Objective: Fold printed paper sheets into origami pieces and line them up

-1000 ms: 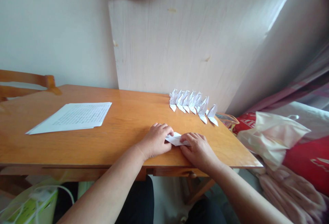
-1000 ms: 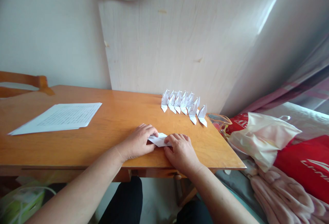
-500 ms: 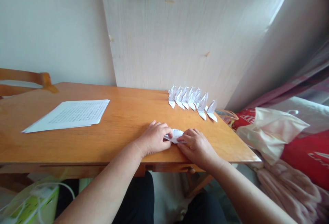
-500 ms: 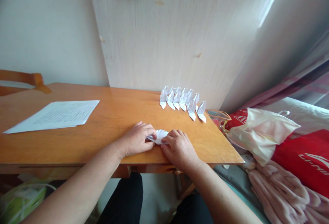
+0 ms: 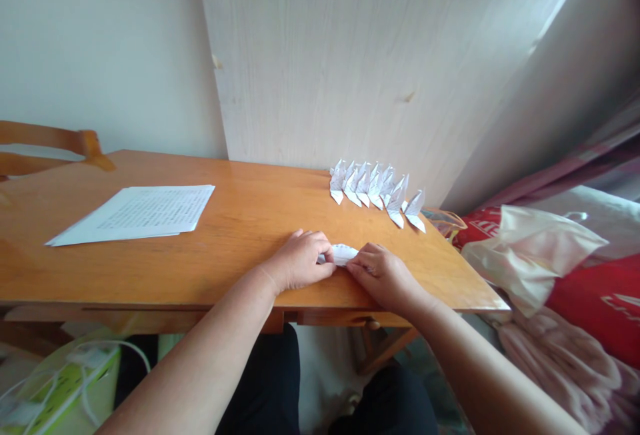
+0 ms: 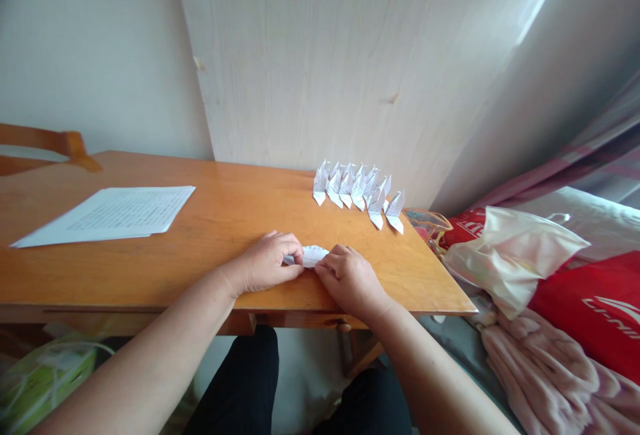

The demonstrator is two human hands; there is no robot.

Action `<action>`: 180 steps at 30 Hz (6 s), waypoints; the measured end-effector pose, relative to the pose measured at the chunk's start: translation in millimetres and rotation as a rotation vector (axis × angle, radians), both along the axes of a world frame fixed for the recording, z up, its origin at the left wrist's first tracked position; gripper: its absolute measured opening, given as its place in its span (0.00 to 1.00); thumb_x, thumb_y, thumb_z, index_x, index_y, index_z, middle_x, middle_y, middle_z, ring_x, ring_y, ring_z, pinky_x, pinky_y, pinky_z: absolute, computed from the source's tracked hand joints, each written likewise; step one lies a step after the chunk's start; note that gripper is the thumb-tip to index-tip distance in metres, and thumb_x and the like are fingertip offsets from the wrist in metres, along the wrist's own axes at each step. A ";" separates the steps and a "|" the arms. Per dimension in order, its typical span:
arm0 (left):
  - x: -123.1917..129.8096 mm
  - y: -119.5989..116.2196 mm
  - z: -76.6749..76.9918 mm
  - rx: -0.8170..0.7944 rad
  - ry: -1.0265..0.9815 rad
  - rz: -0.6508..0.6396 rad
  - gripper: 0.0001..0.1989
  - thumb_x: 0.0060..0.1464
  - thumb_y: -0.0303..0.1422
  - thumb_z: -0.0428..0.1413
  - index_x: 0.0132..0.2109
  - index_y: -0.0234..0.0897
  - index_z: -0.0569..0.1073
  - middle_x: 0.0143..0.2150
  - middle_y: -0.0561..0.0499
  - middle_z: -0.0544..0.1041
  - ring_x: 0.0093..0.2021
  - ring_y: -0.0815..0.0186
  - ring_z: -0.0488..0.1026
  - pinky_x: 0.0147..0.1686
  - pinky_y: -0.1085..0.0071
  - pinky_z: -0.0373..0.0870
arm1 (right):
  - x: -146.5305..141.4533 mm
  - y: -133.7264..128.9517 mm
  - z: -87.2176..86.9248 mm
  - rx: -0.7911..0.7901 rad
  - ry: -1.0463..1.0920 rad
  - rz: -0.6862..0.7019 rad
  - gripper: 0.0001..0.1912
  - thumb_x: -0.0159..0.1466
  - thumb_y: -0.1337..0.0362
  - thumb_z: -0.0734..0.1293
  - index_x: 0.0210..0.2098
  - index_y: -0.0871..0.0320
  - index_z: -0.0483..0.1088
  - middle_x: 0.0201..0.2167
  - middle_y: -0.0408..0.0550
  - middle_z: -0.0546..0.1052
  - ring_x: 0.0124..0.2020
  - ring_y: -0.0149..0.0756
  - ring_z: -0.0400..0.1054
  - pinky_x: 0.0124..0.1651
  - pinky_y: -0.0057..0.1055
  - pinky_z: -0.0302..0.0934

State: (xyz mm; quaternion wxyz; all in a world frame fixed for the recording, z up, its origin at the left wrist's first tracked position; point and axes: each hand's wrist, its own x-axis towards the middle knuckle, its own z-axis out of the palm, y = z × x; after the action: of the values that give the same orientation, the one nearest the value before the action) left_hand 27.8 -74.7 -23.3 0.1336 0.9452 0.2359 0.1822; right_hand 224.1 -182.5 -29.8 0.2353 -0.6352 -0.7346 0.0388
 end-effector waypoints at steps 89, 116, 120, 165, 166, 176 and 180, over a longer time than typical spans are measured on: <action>8.7 3.3 -9.5 0.047 -0.003 0.168 0.04 0.60 0.36 0.54 0.38 0.41 0.71 0.42 0.49 0.74 0.42 0.60 0.71 0.40 0.65 0.64 | 3.8 27.0 3.1 -0.247 0.175 -0.118 0.05 0.59 0.64 0.66 0.29 0.56 0.65 0.28 0.43 0.74 0.30 0.33 0.65 0.32 0.28 0.53; 12.8 6.6 -8.3 0.039 0.054 0.057 0.12 0.62 0.33 0.51 0.42 0.52 0.79 0.44 0.51 0.75 0.47 0.59 0.70 0.47 0.61 0.61 | 17.1 38.0 15.2 -0.393 0.154 -0.043 0.09 0.57 0.60 0.68 0.26 0.56 0.65 0.24 0.42 0.70 0.26 0.32 0.60 0.27 0.29 0.50; 11.8 7.0 -7.1 0.012 0.070 0.060 0.12 0.62 0.34 0.52 0.43 0.53 0.79 0.46 0.52 0.75 0.49 0.59 0.69 0.49 0.62 0.62 | 23.9 37.7 16.2 -0.442 0.089 -0.077 0.11 0.57 0.56 0.69 0.27 0.56 0.66 0.25 0.42 0.71 0.26 0.33 0.62 0.28 0.30 0.51; 14.7 5.9 -7.3 -0.050 0.087 0.108 0.12 0.60 0.33 0.51 0.41 0.53 0.79 0.48 0.54 0.75 0.52 0.57 0.68 0.57 0.52 0.55 | -44.3 -19.1 22.7 -0.153 -0.437 -0.038 0.17 0.71 0.55 0.59 0.50 0.58 0.73 0.46 0.55 0.75 0.48 0.44 0.67 0.52 0.39 0.59; 14.7 6.1 -7.6 -0.051 0.084 0.111 0.12 0.60 0.34 0.51 0.41 0.53 0.79 0.48 0.54 0.75 0.52 0.57 0.68 0.58 0.50 0.54 | -45.2 -19.2 22.1 -0.155 -0.439 -0.049 0.19 0.71 0.55 0.60 0.54 0.58 0.71 0.46 0.56 0.74 0.49 0.45 0.67 0.51 0.39 0.60; 6.5 5.4 7.0 -0.199 0.111 0.205 0.12 0.63 0.38 0.46 0.44 0.47 0.74 0.47 0.57 0.79 0.51 0.62 0.71 0.63 0.49 0.50 | -56.2 -14.4 29.1 -0.170 -0.551 -0.027 0.19 0.71 0.54 0.58 0.47 0.60 0.74 0.45 0.58 0.74 0.51 0.49 0.66 0.54 0.42 0.59; -5.8 10.4 10.3 -0.183 0.147 0.219 0.14 0.61 0.39 0.47 0.42 0.46 0.77 0.50 0.55 0.78 0.53 0.58 0.71 0.61 0.50 0.53 | -55.3 -12.8 31.0 -0.206 -0.528 -0.028 0.19 0.71 0.54 0.59 0.47 0.59 0.74 0.46 0.58 0.73 0.48 0.47 0.68 0.51 0.41 0.61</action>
State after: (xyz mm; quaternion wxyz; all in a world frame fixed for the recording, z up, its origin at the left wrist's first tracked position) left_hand 22.0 -64.3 -13.0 0.1809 0.9085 0.3621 0.1039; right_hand 168.8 -195.4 1.2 -0.0296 -0.6542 -0.7536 -0.0569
